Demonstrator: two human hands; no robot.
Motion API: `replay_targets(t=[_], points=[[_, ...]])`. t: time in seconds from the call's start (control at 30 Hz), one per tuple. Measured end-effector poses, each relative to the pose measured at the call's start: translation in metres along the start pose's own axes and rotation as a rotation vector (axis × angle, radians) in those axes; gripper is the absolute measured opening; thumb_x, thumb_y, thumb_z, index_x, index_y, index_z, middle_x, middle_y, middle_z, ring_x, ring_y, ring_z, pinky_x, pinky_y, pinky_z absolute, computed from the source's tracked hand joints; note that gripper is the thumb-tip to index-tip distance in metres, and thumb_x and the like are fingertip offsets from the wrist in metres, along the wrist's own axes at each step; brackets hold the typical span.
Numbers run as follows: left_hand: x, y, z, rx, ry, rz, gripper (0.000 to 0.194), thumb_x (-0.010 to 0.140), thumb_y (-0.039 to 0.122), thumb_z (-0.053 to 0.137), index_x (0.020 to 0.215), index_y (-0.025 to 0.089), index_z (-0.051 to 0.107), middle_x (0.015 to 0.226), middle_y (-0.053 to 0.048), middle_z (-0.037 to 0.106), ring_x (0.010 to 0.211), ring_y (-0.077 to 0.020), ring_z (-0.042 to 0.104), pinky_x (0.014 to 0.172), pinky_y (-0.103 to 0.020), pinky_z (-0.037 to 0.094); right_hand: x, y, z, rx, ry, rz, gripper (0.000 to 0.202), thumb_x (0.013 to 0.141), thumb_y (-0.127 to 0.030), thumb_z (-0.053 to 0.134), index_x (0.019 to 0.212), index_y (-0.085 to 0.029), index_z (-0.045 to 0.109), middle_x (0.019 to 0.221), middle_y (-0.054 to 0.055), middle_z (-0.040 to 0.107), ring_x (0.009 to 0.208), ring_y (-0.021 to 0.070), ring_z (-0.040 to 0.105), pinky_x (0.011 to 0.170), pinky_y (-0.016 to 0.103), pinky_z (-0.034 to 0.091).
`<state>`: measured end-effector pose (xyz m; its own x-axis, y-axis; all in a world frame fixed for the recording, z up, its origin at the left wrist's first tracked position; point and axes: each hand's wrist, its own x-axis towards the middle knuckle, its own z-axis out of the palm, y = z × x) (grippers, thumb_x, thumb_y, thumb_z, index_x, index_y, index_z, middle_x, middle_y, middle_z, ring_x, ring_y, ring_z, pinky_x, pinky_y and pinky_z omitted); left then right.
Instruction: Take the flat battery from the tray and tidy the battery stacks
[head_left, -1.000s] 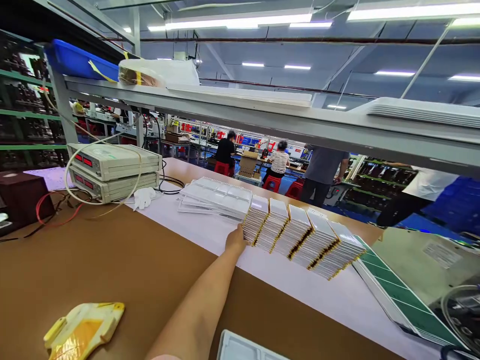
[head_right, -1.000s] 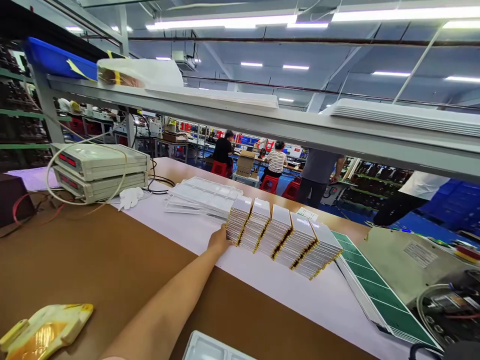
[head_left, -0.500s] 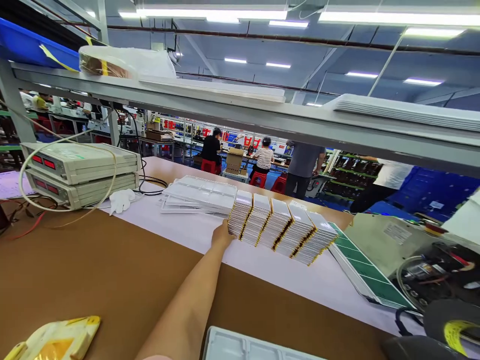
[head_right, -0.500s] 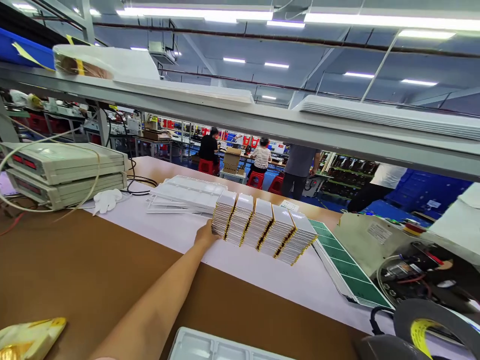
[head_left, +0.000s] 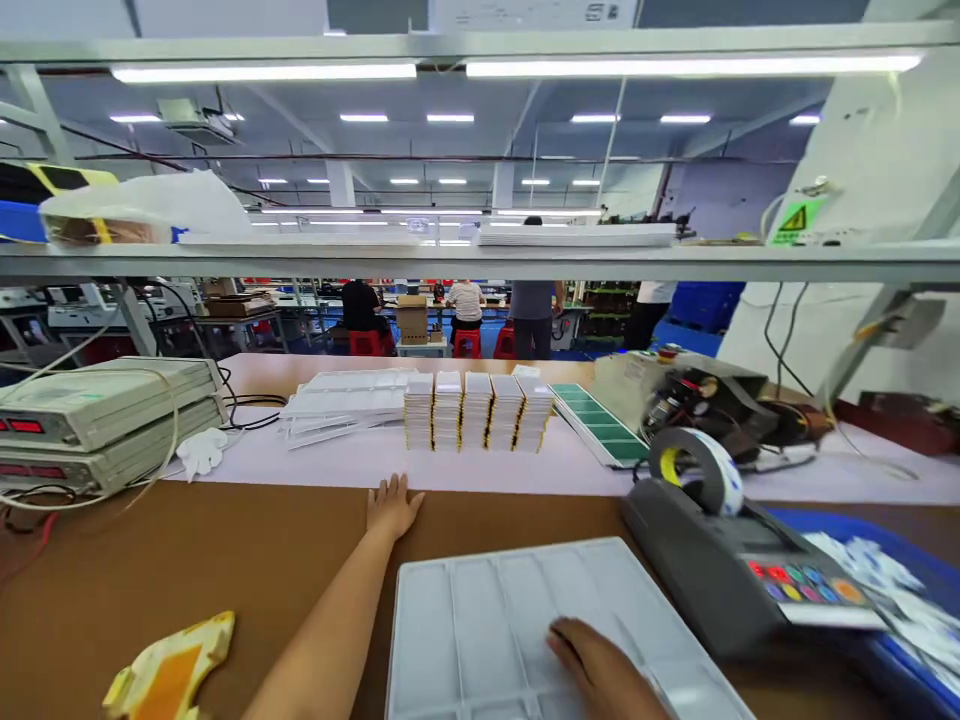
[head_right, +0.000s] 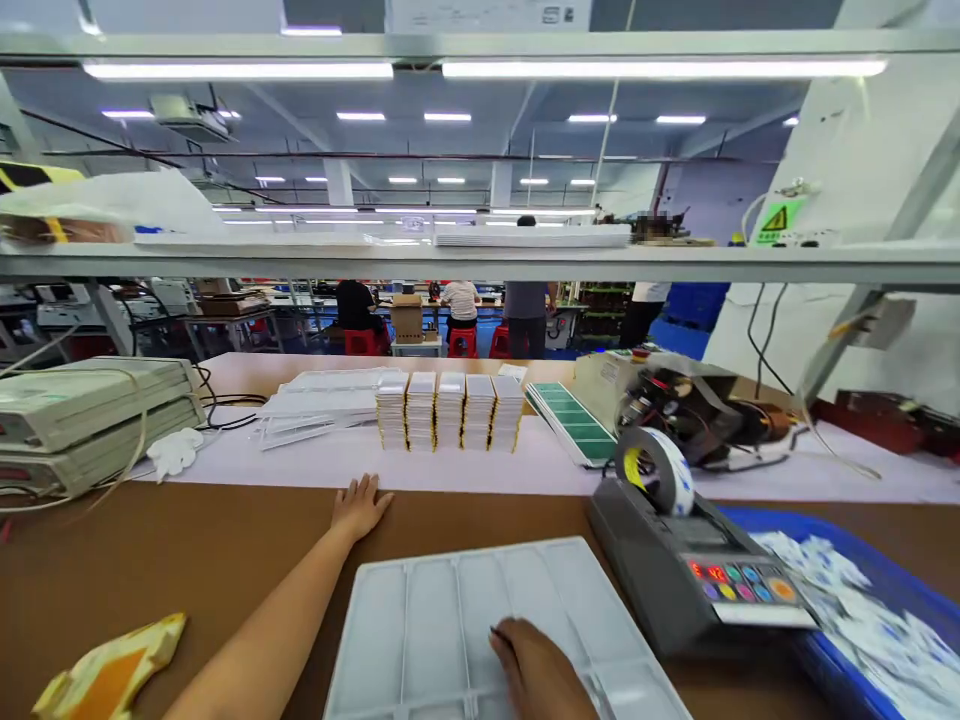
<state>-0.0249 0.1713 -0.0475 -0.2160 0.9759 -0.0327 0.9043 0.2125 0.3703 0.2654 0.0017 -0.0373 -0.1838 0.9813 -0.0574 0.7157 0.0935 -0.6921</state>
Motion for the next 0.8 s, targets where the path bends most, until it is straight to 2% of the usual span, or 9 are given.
replay_targets(t=[0.1,0.17,0.23,0.33,0.4,0.47,0.57,0.67,0.8], points=[[-0.061,-0.003,-0.021,-0.012,-0.123,0.034,0.066,0.076,0.056,0.03,0.129,0.017,0.031,0.138,-0.008,0.02,0.127,-0.0268,0.009,0.101,-0.047,0.006,-0.002,-0.001,-0.006,-0.016,-0.043,-0.078,0.034,0.084,-0.036,0.029,0.087,-0.017,0.057,0.088,0.007,0.061,0.083,0.0175,0.055,0.072,0.026,0.038],[-0.108,-0.006,-0.035,-0.088,-0.249,0.087,0.062,0.076,0.058,0.028,0.127,0.024,0.034,0.135,-0.004,0.028,0.125,-0.0234,0.021,0.1,-0.041,0.019,-0.004,0.001,-0.009,-0.023,-0.036,-0.099,0.034,0.085,-0.036,0.028,0.084,-0.017,0.056,0.084,0.006,0.061,0.079,0.0169,0.055,0.068,0.025,0.037],[-0.155,-0.009,-0.045,-0.19,-0.336,0.139,0.063,0.073,0.058,0.036,0.127,0.026,0.034,0.135,-0.002,0.028,0.123,-0.0209,0.026,0.097,-0.035,0.026,-0.006,0.004,-0.01,-0.016,-0.024,-0.117,0.033,0.085,-0.036,0.028,0.083,-0.018,0.054,0.08,0.005,0.061,0.074,0.0158,0.054,0.064,0.024,0.036],[-0.216,-0.012,-0.042,-0.18,-0.245,0.14,0.072,0.068,0.053,0.049,0.13,0.023,0.029,0.14,-0.006,0.012,0.124,-0.0247,0.022,0.097,-0.039,0.025,-0.008,0.009,-0.011,-0.015,0.039,-0.128,0.033,0.086,-0.037,0.025,0.085,-0.018,0.052,0.08,0.004,0.06,0.071,0.0144,0.053,0.061,0.023,0.035],[-0.245,-0.01,-0.032,-0.048,-0.159,0.145,0.065,0.071,0.048,0.047,0.129,0.023,0.031,0.14,-0.007,0.012,0.125,-0.0257,0.019,0.098,-0.042,0.022,-0.009,0.011,-0.011,-0.055,0.11,-0.119,0.034,0.087,-0.037,0.022,0.086,-0.019,0.051,0.084,0.004,0.059,0.073,0.0139,0.053,0.061,0.022,0.034],[-0.264,-0.007,-0.019,0.061,-0.12,0.161,0.051,0.076,0.041,0.042,0.125,0.024,0.038,0.138,-0.007,0.022,0.126,-0.0243,0.018,0.1,-0.044,0.017,-0.01,0.012,-0.01,-0.16,0.152,-0.088,0.035,0.088,-0.035,0.02,0.089,-0.019,0.051,0.089,0.004,0.057,0.076,0.0133,0.052,0.062,0.022,0.034],[-0.277,-0.002,-0.006,0.135,-0.031,0.154,0.042,0.081,0.03,0.034,0.121,0.025,0.044,0.135,-0.004,0.031,0.125,-0.0226,0.019,0.101,-0.044,0.013,-0.012,0.013,-0.006,-0.332,0.127,-0.027,0.03,0.087,-0.034,0.025,0.092,-0.02,0.052,0.096,0.005,0.053,0.077,0.0132,0.052,0.061,0.023,0.034],[-0.279,-0.001,0.0,0.107,0.029,0.16,0.04,0.082,0.027,0.03,0.12,0.024,0.045,0.133,-0.002,0.033,0.125,-0.0219,0.021,0.101,-0.045,0.013,-0.014,0.013,0.0,-0.395,0.105,0.005,0.027,0.085,-0.034,0.03,0.096,-0.021,0.051,0.101,0.007,0.049,0.078,0.0153,0.053,0.061,0.024,0.034],[-0.276,-0.008,0.004,-0.003,0.078,0.166,0.038,0.08,0.022,0.035,0.116,0.021,0.048,0.13,-0.003,0.039,0.123,-0.0205,0.026,0.101,-0.044,0.015,-0.014,0.01,0.005,-0.422,0.069,0.03,0.029,0.085,-0.032,0.027,0.101,-0.021,0.049,0.099,0.008,0.05,0.08,0.0185,0.053,0.062,0.027,0.035]])
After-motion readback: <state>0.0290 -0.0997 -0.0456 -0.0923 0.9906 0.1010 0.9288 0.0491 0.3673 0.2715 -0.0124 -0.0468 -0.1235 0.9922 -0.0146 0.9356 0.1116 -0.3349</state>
